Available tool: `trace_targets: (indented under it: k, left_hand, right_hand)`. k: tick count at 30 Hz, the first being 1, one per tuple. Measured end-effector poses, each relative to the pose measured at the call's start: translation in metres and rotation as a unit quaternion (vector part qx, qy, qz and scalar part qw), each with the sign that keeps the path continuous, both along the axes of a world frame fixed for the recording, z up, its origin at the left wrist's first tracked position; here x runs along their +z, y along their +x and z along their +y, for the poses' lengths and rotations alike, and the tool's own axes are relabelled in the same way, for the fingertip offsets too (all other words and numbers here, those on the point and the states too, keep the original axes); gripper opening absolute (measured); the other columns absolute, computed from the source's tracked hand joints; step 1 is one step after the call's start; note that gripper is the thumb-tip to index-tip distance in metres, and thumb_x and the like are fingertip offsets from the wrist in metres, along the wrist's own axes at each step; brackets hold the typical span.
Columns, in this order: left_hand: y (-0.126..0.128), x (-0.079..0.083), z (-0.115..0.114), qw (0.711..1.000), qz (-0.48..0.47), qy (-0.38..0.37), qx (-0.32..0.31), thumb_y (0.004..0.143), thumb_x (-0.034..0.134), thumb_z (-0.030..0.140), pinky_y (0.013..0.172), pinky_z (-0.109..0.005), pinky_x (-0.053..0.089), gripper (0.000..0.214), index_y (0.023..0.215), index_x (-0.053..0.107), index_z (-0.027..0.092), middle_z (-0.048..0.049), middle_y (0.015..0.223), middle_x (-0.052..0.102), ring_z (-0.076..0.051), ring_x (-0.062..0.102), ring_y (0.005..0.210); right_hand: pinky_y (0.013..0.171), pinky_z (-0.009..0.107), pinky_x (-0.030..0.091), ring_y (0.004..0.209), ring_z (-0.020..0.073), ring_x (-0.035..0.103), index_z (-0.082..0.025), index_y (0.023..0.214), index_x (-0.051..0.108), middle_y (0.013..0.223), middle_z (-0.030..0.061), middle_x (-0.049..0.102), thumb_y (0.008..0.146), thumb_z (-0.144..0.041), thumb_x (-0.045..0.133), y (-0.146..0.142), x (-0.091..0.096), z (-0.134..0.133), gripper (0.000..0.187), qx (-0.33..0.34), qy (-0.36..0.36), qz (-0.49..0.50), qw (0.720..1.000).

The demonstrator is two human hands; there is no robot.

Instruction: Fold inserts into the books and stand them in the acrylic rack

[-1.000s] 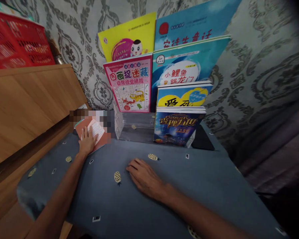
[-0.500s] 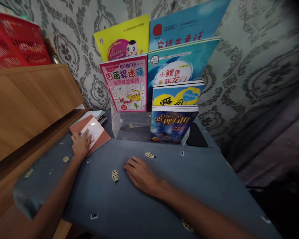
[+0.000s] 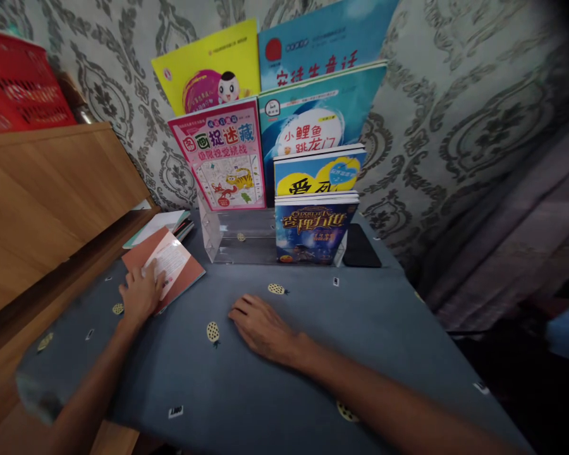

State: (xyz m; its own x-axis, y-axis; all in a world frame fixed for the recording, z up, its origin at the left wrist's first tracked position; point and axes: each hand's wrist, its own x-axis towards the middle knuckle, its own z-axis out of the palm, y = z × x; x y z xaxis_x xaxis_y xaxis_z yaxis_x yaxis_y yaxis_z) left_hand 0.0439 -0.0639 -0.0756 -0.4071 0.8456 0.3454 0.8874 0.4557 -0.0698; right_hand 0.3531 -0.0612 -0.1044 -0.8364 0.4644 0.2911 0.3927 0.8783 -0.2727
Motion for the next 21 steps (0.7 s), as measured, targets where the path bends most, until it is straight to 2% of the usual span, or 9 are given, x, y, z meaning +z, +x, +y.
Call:
trace_targets:
  k: [3,6,11,16,21]
  left_hand:
    - [-0.005,0.006,0.013,0.998,-0.042,0.049,0.002,0.103,0.025,0.046,0.111,-0.066,0.033,0.062,0.154,0.036,0.014,-0.0256,0.159,0.031,-0.041,0.030,0.147]
    - [-0.006,0.003,0.024,0.992,-0.115,0.045,-0.005,0.102,0.024,0.050,0.114,-0.069,0.024,0.067,0.157,0.028,0.013,-0.0265,0.165,0.019,-0.041,0.016,0.153]
    - [0.001,-0.003,0.025,0.984,-0.175,0.020,-0.020,0.100,0.021,0.056,0.114,-0.072,0.019,0.075,0.159,0.020,0.008,-0.0295,0.165,0.012,-0.043,0.011,0.154]
    - [0.010,0.000,0.019,0.982,-0.187,0.006,-0.011,0.100,0.016,0.059,0.115,-0.071,0.018,0.078,0.158,0.020,0.007,-0.0294,0.165,0.011,-0.042,0.010,0.154]
    - [0.015,-0.004,0.012,0.984,-0.178,0.003,-0.019,0.101,0.020,0.056,0.115,-0.070,0.021,0.075,0.158,0.022,0.008,-0.0295,0.165,0.012,-0.042,0.012,0.154]
  right_hand:
    - [0.089,0.036,0.048,0.099,0.0219,0.054,-0.014,0.102,0.065,0.104,0.0088,0.067,0.099,-0.012,0.048,-0.001,-0.001,0.000,0.017,-0.005,0.004,-0.001,1.000]
    - [0.089,0.035,0.048,0.097,0.0213,0.054,-0.014,0.100,0.066,0.103,0.0083,0.067,0.098,-0.011,0.049,0.000,0.000,-0.001,0.017,-0.006,0.013,0.002,1.000]
    - [0.084,0.036,0.050,0.097,0.0224,0.054,-0.014,0.099,0.067,0.101,0.0086,0.067,0.098,-0.016,0.052,0.001,0.002,-0.001,0.015,-0.008,0.044,-0.015,0.999]
    - [0.088,0.035,0.050,0.098,0.0222,0.055,-0.014,0.101,0.067,0.104,0.0080,0.068,0.098,-0.017,0.053,0.001,0.001,0.000,0.014,-0.004,0.059,-0.023,0.998]
    - [0.087,0.034,0.050,0.097,0.0215,0.054,-0.013,0.097,0.067,0.102,0.0086,0.068,0.098,-0.016,0.054,0.002,0.002,0.000,0.013,-0.005,0.061,-0.019,0.998]
